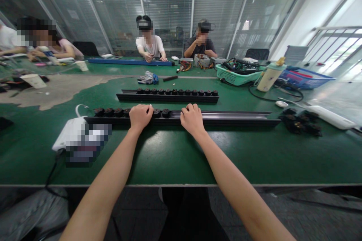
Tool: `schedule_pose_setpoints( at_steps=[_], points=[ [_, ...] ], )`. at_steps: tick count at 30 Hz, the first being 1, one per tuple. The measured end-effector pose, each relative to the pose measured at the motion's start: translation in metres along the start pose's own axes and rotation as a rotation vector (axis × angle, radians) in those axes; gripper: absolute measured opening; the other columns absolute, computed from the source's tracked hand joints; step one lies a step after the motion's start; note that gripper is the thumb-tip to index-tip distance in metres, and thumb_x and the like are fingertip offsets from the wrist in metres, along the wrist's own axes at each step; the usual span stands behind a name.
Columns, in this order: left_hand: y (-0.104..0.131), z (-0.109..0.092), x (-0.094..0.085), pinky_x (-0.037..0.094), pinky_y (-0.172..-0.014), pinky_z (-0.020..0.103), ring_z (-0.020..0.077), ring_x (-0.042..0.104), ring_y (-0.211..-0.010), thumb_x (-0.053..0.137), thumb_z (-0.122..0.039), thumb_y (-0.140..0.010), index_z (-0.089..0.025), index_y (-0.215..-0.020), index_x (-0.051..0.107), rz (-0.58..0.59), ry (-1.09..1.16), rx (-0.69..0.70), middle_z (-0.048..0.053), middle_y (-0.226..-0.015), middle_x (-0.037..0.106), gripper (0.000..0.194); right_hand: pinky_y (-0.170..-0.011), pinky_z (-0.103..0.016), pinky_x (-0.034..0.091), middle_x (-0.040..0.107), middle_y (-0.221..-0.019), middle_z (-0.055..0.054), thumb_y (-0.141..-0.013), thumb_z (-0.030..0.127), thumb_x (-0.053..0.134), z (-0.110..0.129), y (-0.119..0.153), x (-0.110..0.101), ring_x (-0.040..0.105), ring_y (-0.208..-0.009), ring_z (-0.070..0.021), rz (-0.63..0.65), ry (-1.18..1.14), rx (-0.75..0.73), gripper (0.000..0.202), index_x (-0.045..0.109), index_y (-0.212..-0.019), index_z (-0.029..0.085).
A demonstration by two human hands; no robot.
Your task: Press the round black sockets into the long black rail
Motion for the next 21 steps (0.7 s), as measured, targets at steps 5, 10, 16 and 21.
schedule_pose_setpoints(
  at_steps=[5, 10, 16, 21],
  points=[
    [0.0, -0.001, -0.001, 0.041, -0.074, 0.039, 0.0309, 0.07, -0.09, 0.038, -0.039, -0.105, -0.02, -0.079, 0.075, -0.004, 0.012, -0.003, 0.016, -0.093, 0.078, 0.049, -0.093, -0.039, 0.048, 0.064, -0.116, -0.015, -0.108, 0.024, 0.054, -0.005, -0.003, 0.006, 0.053, -0.11, -0.0285, 0.003, -0.067, 0.011, 0.024, 0.078, -0.109, 0.019],
    [0.0, -0.001, -0.002, 0.04, -0.073, 0.039, 0.0305, 0.07, -0.089, 0.037, -0.039, -0.106, -0.02, -0.079, 0.074, -0.002, -0.005, 0.002, 0.015, -0.093, 0.079, 0.05, -0.092, -0.036, 0.05, 0.06, -0.117, -0.014, -0.108, 0.021, 0.052, -0.012, -0.007, 0.014, 0.057, -0.107, -0.0256, 0.013, -0.186, 0.028, 0.026, 0.078, -0.111, 0.019],
    [0.0, -0.001, -0.001, 0.04, -0.073, 0.039, 0.0311, 0.07, -0.09, 0.036, -0.039, -0.106, -0.02, -0.08, 0.075, 0.008, -0.021, -0.004, 0.016, -0.094, 0.079, 0.051, -0.086, -0.033, 0.051, 0.059, -0.121, -0.013, -0.109, 0.022, 0.051, -0.016, -0.008, 0.018, 0.061, -0.105, -0.0233, 0.054, -0.278, 0.05, 0.027, 0.076, -0.118, 0.019],
    [0.0, -0.001, 0.0, 0.04, -0.073, 0.04, 0.0312, 0.07, -0.09, 0.036, -0.04, -0.106, -0.02, -0.08, 0.075, 0.011, -0.014, -0.011, 0.016, -0.095, 0.079, 0.051, -0.09, -0.034, 0.051, 0.062, -0.118, -0.011, -0.108, 0.024, 0.053, -0.018, -0.009, 0.021, 0.062, -0.104, -0.0232, 0.021, -0.323, 0.047, 0.024, 0.076, -0.112, 0.02]
  ],
)
Point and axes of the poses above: each hand's wrist, its own y-axis away from the middle knuckle, its own x-axis out of the palm, z = x × y, the point moved 1 cm from there along -y, towards the middle knuckle
